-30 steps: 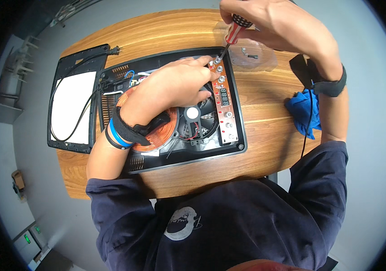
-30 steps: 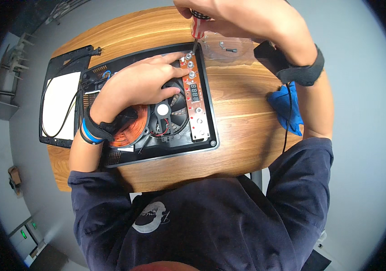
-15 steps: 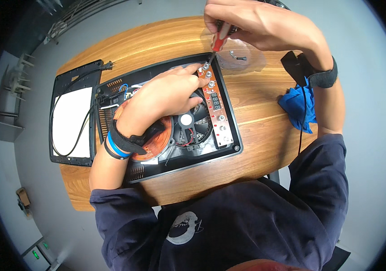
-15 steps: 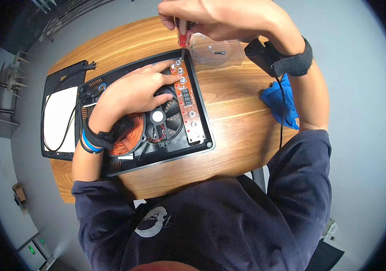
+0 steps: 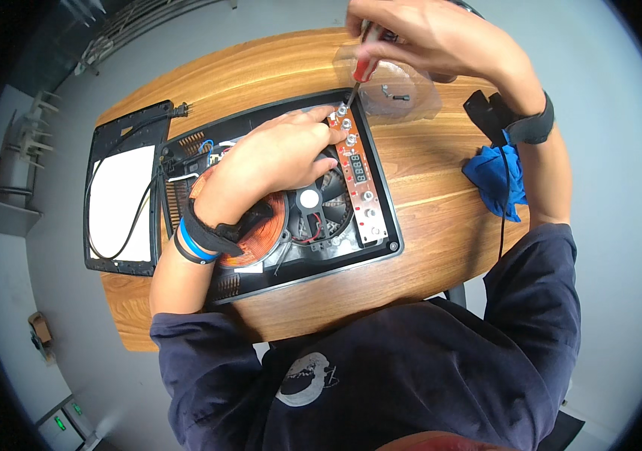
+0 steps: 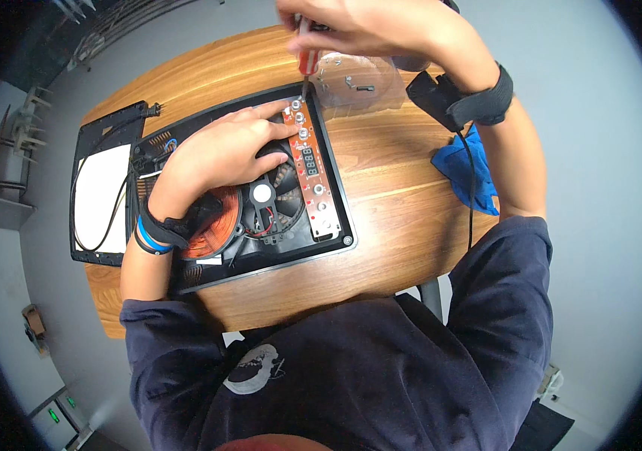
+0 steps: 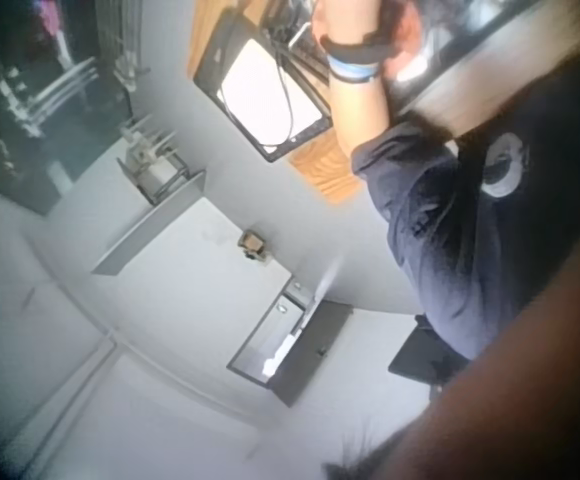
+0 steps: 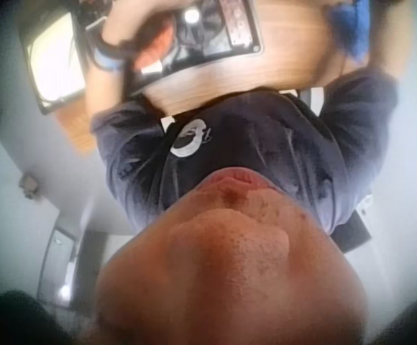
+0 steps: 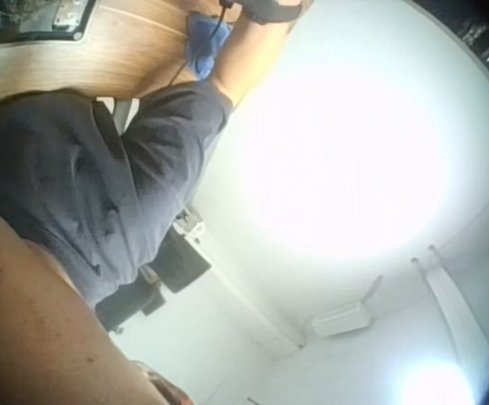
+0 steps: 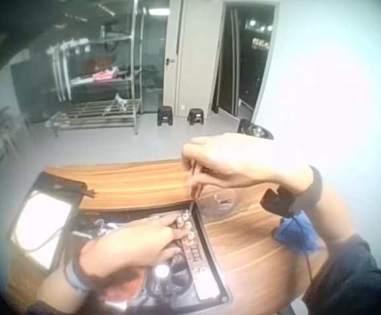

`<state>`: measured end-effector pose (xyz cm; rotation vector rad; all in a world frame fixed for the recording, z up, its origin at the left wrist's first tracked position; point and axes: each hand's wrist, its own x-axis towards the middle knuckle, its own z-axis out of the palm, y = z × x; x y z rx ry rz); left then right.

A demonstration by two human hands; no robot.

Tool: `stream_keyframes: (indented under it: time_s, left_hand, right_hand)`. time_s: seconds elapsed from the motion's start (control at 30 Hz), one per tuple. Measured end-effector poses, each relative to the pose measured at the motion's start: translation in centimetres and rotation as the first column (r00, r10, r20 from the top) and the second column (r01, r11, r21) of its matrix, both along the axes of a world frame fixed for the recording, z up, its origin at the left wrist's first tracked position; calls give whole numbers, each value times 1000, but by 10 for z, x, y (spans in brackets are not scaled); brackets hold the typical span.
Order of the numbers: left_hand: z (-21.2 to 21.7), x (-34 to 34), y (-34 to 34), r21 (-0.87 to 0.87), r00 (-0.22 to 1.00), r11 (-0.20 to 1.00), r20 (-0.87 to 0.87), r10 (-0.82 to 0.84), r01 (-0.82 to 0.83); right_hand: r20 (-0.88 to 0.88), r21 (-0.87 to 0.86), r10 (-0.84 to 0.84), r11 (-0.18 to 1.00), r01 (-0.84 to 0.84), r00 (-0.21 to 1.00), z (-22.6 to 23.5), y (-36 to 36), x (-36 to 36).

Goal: The person assembles electronic components inside a black plastic housing on a wooden table. They place a green circuit board, a copper coil, and a fan into the housing, connect wires, and use a screwdriver to secure the components.

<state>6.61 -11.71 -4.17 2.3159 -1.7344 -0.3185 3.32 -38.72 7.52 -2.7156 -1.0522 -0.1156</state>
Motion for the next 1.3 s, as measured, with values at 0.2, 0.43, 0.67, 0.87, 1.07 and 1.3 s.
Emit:
stream_keyframes:
  time_s: [0.2,0.43,0.67,0.87,1.07,1.3]
  left_hand:
    - [4,-3,0,0,1000,1000,-6,3,-3]
    - [2,-2,1,7,1000,1000,-7,2,-2]
    - [3,-4,-1,1,1000,1000,-5,3,-3]
    - [6,-3,0,13,1000,1000,-30,-3,4]
    - [4,-4,-1,6,1000,1000,-27,8,-8]
    - [-3,-4,0,-24,1000,1000,12,14,-14]
  right_hand:
    - [-63,-80,-175,982,170,983,17,13,-17]
    - [203,-194,-214,948,253,956,12,18,-26]
    - [92,24,126,991,-129,988,6,0,-13]
    - [120,-281,-293,906,316,948,23,30,-33]
    - [204,-34,141,990,-137,969,7,7,-19]
    - [159,-10,-28,1000,30,987,3,13,-21]
